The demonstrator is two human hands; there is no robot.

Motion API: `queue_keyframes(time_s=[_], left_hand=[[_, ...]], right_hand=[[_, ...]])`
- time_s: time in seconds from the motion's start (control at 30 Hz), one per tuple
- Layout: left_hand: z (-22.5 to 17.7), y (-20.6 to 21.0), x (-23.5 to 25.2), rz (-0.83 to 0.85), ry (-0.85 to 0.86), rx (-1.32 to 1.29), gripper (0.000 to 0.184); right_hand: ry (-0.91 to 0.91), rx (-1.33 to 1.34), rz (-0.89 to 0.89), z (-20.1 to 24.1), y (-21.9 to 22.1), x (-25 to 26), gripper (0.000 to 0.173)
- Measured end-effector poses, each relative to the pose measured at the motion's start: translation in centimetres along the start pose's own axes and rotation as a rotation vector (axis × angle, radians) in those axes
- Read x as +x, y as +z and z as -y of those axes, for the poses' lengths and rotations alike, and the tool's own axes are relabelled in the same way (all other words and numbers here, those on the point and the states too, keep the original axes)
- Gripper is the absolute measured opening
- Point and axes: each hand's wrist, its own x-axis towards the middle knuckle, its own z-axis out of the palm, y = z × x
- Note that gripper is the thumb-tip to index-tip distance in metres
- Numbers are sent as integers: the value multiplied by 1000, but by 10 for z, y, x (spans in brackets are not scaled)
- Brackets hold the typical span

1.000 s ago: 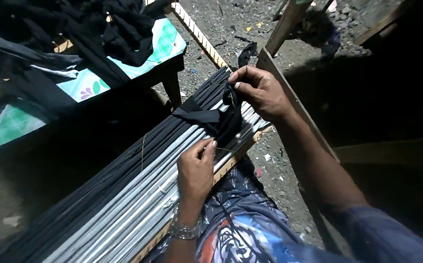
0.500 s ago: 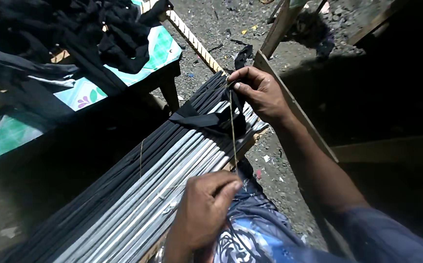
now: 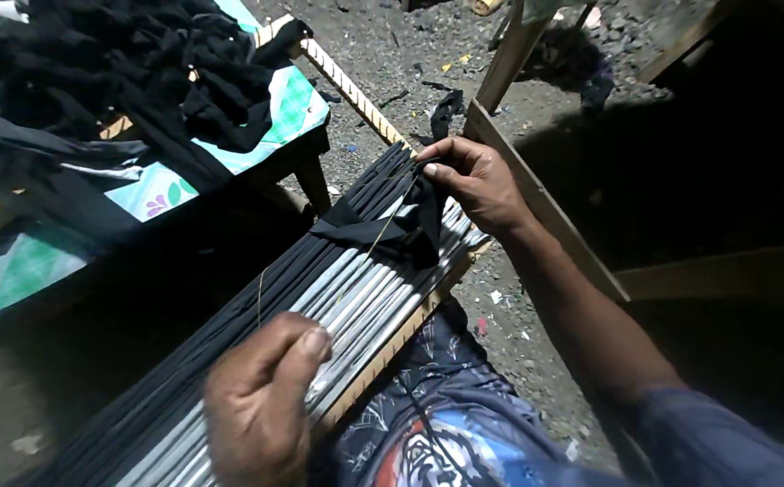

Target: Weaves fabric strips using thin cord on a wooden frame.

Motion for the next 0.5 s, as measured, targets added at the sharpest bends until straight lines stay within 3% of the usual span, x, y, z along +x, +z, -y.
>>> queue_keyframes(time_s=[0.07, 0.2, 0.4, 0.5], left_hand=[[-7, -9, 1, -22, 11, -65, 24], [1, 11, -8, 100, -26, -50, 29], [11, 61, -31, 502, -36, 77, 26], [6, 73, -37, 650, -15, 339, 30]], right_hand=[[14, -4, -29, -2, 2, 1, 19], [33, 1, -75, -1, 5, 1, 19], [23, 12, -54, -2, 5, 1, 20], [18, 15, -37, -1, 6, 2, 20]])
